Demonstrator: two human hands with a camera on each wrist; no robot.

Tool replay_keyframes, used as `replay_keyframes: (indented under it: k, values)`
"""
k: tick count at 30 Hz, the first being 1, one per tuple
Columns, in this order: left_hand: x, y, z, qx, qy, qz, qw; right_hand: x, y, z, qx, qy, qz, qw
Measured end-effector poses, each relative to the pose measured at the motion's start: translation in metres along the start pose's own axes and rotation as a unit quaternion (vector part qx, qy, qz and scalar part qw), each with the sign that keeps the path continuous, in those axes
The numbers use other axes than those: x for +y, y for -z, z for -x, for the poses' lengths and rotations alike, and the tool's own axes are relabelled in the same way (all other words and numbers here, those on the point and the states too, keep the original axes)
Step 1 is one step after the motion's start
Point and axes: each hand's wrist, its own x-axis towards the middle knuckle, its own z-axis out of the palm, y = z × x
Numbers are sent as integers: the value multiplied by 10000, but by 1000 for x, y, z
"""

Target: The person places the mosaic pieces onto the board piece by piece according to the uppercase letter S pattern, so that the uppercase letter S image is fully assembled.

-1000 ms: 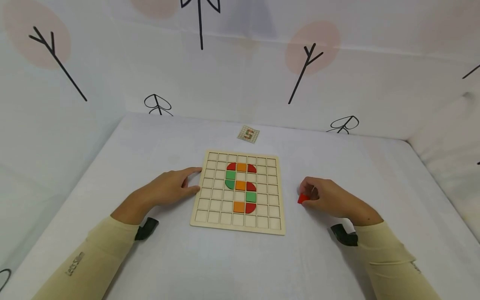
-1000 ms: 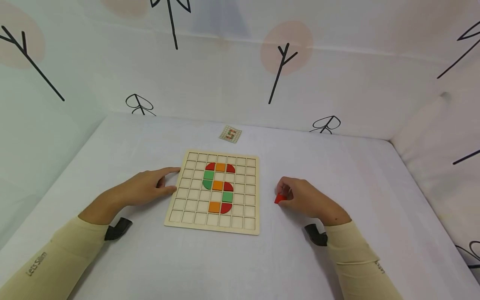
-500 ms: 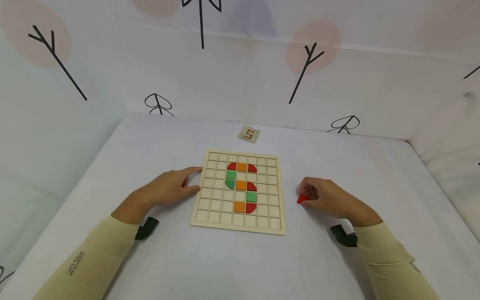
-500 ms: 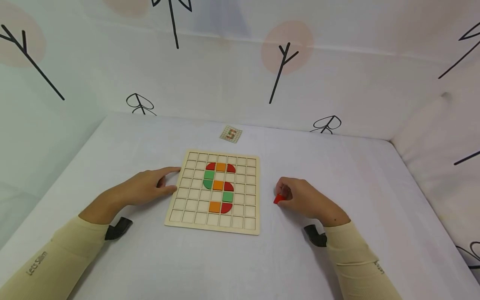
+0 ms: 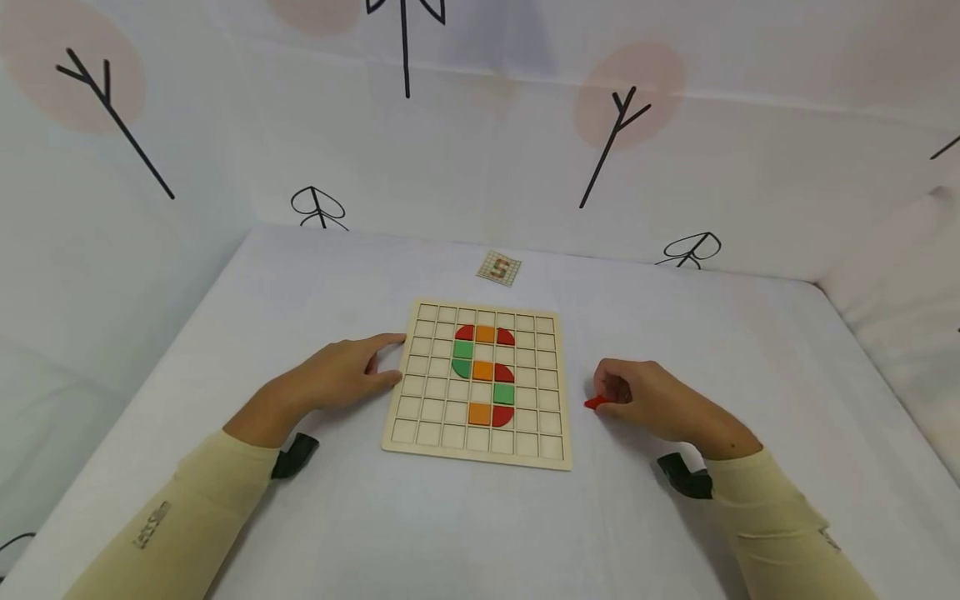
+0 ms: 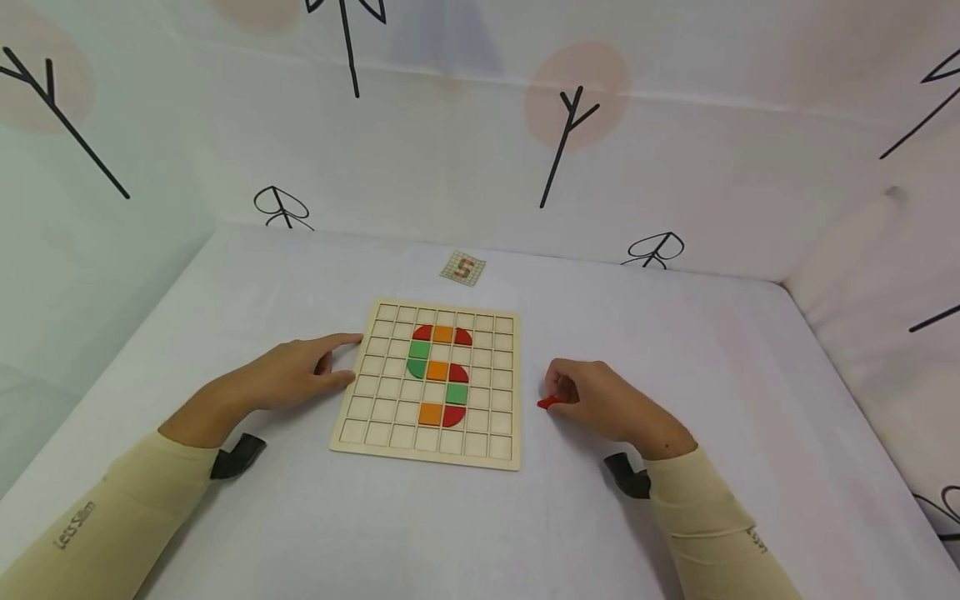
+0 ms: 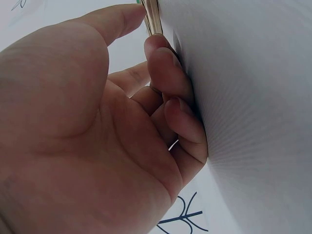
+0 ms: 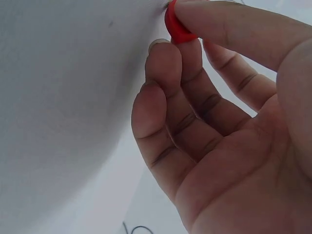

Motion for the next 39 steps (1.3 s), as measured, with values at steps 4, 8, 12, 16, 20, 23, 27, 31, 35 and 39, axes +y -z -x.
replay_keyframes:
  k: [4, 8, 12, 16, 20, 23, 27, 31, 35, 39]
  values:
    - [0, 0, 0, -16, 11, -7, 10000, -5, -1, 1, 36, 98, 53, 9999]
    - [1, 1, 0, -21, 12, 7, 10000, -14, -1, 2, 72, 199, 131, 9997]
    - [1, 2, 0, -3, -5, 14, 10000, -24, -3, 2, 118, 373, 216, 9990]
    - [0, 2, 0, 1, 15, 21, 10000, -33, -8, 3, 240, 531, 305, 9978]
    - [0, 1, -1, -35, 56, 63, 10000, -41, -12, 3, 437, 559, 278, 9971]
    - [2, 1, 0, -53, 93, 80, 9999, -46, -13, 2, 576, 615, 91, 9964]
    - [2, 1, 0, -40, 79, 54, 9999, -55, -15, -1, 640, 850, -301, 9939]
    - [1, 0, -1, -18, 59, 27, 10000, -65, -15, -7, 744, 1123, -530, 9895]
    - [1, -1, 0, 0, 51, 26, 10000, -76, -15, -15, 886, 1272, -571, 9863]
    - [2, 0, 0, 6, 42, 29, 10000, -84, -17, -25, 970, 1403, -729, 9826]
